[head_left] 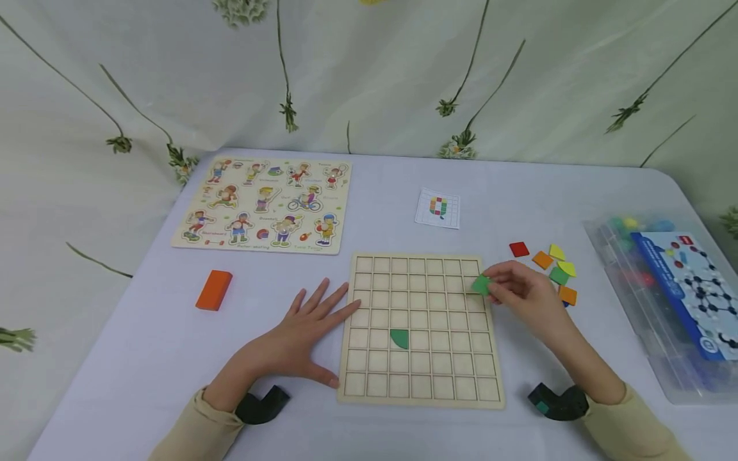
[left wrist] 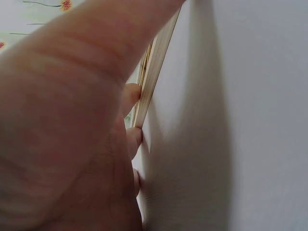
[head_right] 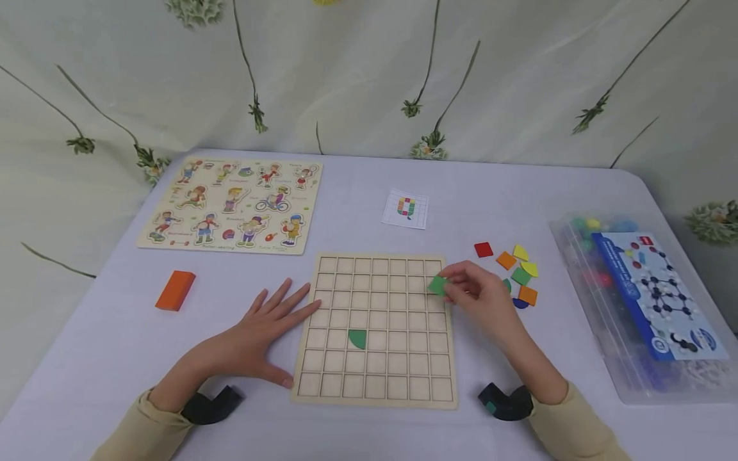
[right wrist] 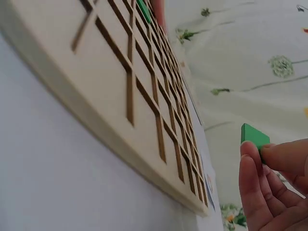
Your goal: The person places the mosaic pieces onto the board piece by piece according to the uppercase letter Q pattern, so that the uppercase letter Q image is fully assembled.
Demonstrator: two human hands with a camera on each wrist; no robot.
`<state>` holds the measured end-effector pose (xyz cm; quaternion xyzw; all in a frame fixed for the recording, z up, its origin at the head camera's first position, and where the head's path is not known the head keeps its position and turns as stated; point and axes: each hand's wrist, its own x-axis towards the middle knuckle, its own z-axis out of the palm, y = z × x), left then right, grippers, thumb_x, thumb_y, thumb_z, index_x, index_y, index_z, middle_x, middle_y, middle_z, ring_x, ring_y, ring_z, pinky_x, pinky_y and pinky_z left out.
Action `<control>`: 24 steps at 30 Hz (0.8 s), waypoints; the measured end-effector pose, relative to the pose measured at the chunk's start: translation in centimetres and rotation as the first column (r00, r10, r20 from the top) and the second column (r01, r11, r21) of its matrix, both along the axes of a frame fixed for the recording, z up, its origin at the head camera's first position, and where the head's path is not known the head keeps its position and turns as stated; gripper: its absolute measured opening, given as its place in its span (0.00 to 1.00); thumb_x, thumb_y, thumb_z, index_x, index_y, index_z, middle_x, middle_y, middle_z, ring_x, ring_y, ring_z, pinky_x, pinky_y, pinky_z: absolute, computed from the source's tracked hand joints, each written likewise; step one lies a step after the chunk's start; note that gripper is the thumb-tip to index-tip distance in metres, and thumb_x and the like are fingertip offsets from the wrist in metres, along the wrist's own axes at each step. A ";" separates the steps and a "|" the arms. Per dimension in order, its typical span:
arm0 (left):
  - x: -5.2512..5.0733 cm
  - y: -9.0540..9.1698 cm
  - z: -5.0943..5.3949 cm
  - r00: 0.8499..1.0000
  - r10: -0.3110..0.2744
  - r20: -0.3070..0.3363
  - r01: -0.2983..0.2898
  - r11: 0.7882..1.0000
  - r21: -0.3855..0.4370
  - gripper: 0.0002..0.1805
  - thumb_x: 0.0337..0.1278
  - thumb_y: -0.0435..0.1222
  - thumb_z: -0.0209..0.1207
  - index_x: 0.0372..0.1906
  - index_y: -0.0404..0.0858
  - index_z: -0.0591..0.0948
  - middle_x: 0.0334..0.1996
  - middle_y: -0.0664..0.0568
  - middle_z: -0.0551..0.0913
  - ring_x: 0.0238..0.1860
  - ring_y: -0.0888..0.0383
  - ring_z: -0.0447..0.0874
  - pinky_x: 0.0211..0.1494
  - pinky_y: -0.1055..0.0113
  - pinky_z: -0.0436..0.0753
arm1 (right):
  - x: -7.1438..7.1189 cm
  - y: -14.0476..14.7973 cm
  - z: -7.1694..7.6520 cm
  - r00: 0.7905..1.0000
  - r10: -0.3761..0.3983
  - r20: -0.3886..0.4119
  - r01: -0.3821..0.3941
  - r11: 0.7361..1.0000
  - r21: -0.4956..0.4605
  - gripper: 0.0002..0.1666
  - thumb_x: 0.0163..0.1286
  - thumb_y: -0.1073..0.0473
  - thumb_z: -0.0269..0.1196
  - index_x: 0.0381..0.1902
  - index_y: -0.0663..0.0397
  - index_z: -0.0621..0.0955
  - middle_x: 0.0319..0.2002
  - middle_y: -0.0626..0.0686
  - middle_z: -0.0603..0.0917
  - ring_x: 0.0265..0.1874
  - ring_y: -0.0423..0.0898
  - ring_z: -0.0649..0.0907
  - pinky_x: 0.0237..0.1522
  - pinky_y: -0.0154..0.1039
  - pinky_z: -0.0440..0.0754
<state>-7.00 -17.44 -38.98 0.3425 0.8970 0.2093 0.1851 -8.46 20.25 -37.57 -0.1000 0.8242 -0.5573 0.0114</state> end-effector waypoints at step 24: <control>0.1 0.0 0.0 1.000 0.001 -0.013 -0.002 1.000 -0.021 0.64 0.28 0.61 0.71 0.74 0.48 0.51 0.74 0.49 0.38 0.70 0.46 0.23 0.63 0.39 0.30 | 0.9 -4.5 -2.2 0.979 0.196 -0.050 -0.176 0.947 0.270 0.10 0.56 0.70 0.68 0.33 0.50 0.85 0.27 0.41 0.77 0.26 0.42 0.73 0.26 0.32 0.71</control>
